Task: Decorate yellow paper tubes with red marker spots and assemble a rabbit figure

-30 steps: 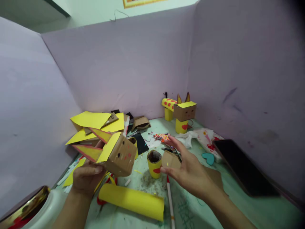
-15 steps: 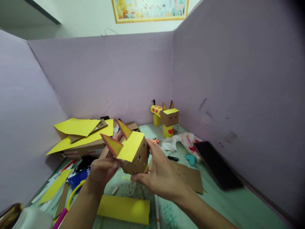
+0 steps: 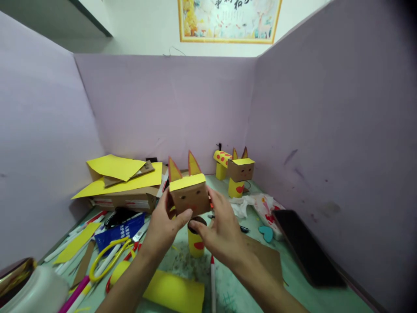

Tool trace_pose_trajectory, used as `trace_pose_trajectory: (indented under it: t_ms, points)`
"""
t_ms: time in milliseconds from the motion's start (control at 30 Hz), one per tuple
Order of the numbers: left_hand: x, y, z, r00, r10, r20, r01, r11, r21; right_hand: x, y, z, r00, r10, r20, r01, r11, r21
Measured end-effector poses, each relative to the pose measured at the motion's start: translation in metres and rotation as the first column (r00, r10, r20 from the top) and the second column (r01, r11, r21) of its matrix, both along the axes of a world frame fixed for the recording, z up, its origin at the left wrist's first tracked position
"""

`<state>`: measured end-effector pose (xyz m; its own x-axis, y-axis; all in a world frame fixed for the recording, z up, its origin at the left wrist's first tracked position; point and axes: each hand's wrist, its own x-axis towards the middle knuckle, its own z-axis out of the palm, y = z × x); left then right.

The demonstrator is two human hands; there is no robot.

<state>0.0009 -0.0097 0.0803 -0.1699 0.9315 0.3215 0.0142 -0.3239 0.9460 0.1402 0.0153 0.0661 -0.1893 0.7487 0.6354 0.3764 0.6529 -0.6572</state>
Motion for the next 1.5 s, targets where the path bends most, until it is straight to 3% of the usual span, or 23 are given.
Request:
trace_pose_trajectory:
  t_ms: [100, 167, 233, 267, 367, 433, 500, 633, 933, 1267, 1500]
  points:
    - [-0.008, 0.001, 0.002, 0.994, 0.101, 0.052, -0.098, 0.994, -0.045, 0.014, 0.003, 0.0, 0.981, 0.175, -0.082, -0.178, 0.983, -0.042]
    - [-0.013, 0.001, 0.003, 0.991, 0.096, 0.093, -0.094, 0.995, -0.023, 0.025, 0.008, -0.007, 0.959, 0.148, -0.24, -0.19, 0.968, -0.163]
    - [-0.018, 0.002, 0.005, 0.987, 0.082, 0.141, -0.083, 0.997, 0.003, 0.035, 0.015, -0.02, 0.922, 0.038, -0.386, -0.176, 0.928, -0.329]
    - [-0.02, 0.002, 0.006, 0.983, 0.082, 0.165, -0.086, 0.996, 0.015, 0.038, 0.017, -0.028, 0.922, 0.025, -0.388, -0.189, 0.9, -0.392]
    - [-0.025, 0.003, 0.009, 0.978, 0.086, 0.193, -0.093, 0.995, 0.028, 0.039, 0.023, -0.054, 0.929, 0.174, -0.326, -0.327, 0.797, -0.507]
    - [-0.026, 0.004, 0.01, 0.976, 0.095, 0.194, -0.103, 0.994, 0.029, 0.033, 0.024, -0.067, 0.898, 0.312, -0.309, -0.435, 0.726, -0.533]
    - [-0.027, 0.003, 0.011, 0.975, 0.102, 0.199, -0.109, 0.994, 0.022, 0.024, 0.024, -0.073, 0.876, 0.377, -0.3, -0.482, 0.699, -0.529]
    - [-0.025, 0.003, 0.009, 0.975, 0.084, 0.206, -0.089, 0.996, 0.014, 0.01, 0.021, -0.071, 0.879, 0.414, -0.236, -0.475, 0.723, -0.501]
    - [-0.025, 0.007, -0.008, 0.986, 0.011, 0.166, -0.008, 1.0, -0.017, 0.002, 0.016, -0.077, 0.962, 0.257, -0.091, -0.267, 0.815, -0.515]
    - [-0.018, 0.007, -0.018, 0.99, -0.09, 0.107, 0.098, 0.993, -0.066, 0.002, 0.018, -0.095, 0.946, 0.308, -0.103, -0.319, 0.822, -0.471]
    - [-0.017, 0.005, -0.021, 0.994, -0.097, 0.051, 0.1, 0.992, -0.079, 0.004, 0.018, -0.096, 0.941, 0.323, -0.098, -0.331, 0.826, -0.456]
